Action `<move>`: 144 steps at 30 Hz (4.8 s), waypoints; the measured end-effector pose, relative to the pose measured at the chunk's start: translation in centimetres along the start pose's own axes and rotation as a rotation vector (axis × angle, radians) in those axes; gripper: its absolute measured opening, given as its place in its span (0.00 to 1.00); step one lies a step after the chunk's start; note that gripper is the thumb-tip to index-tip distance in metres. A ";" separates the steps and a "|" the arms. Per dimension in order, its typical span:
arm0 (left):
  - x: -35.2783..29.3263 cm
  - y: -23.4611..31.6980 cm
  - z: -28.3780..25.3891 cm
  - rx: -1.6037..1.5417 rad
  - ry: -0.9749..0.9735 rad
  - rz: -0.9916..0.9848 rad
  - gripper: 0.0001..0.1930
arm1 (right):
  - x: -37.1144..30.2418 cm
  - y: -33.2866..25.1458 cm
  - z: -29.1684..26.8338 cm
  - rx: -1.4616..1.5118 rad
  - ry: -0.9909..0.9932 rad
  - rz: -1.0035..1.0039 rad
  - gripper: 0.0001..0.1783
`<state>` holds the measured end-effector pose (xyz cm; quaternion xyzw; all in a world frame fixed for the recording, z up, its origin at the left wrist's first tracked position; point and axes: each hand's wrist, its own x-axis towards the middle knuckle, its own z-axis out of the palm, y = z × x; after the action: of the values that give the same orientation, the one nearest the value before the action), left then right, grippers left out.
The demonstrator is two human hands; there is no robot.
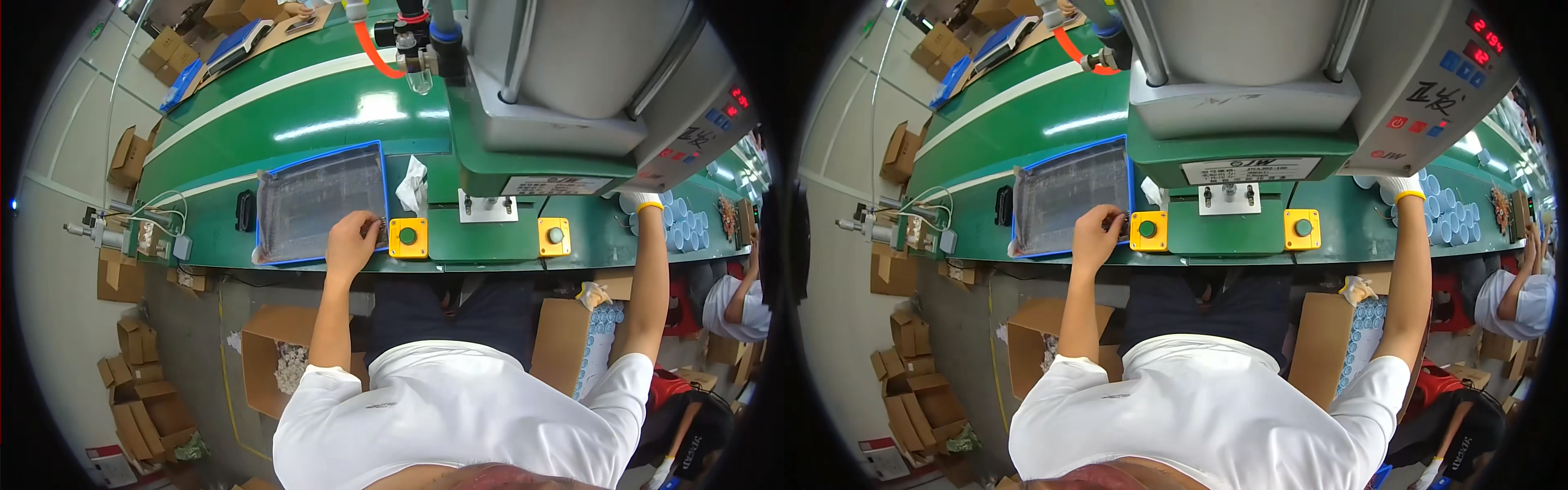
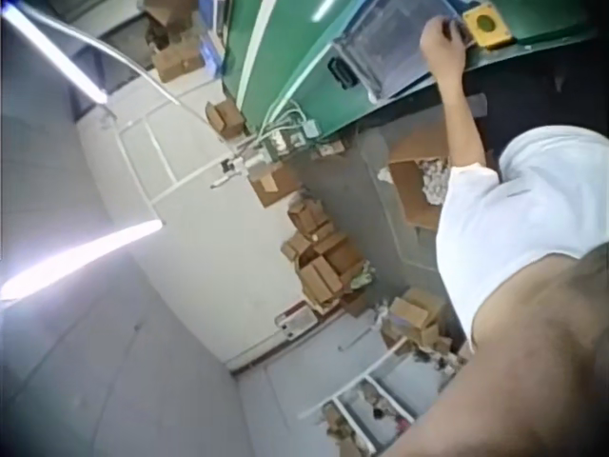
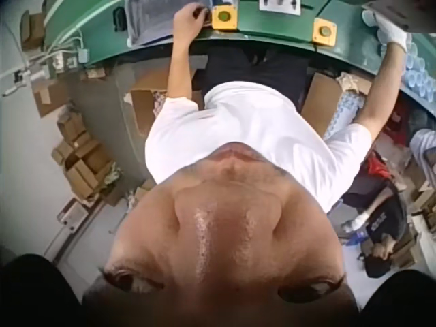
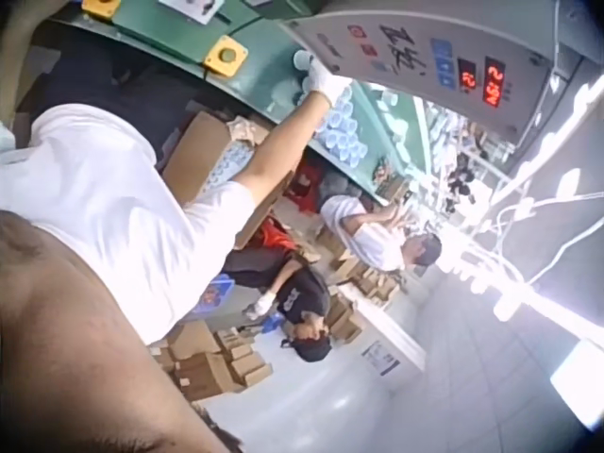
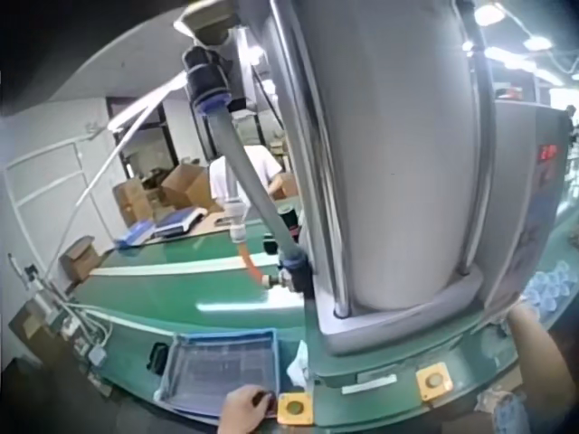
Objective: Assembling small electronic components using a press machine and organizing them into containers on a production line.
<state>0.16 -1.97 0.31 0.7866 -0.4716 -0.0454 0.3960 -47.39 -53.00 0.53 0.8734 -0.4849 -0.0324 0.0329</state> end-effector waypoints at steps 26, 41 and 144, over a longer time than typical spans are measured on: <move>0.5 0.0 0.9 0.062 -0.011 0.027 0.04 | -7.0 1.2 -6.0 -0.007 0.055 -0.005 0.17; 0.5 -1.1 1.2 0.064 -0.012 0.042 0.04 | -8.7 -3.2 -10.3 0.299 0.153 -0.149 0.18; 0.6 -0.2 1.6 0.134 0.067 0.078 0.05 | -17.9 -4.6 -1.9 0.509 0.451 0.160 0.52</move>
<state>-0.08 -3.32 -0.69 0.7935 -0.4903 0.0282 0.3594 -52.75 -35.31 2.43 0.7980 -0.5248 0.2861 -0.0769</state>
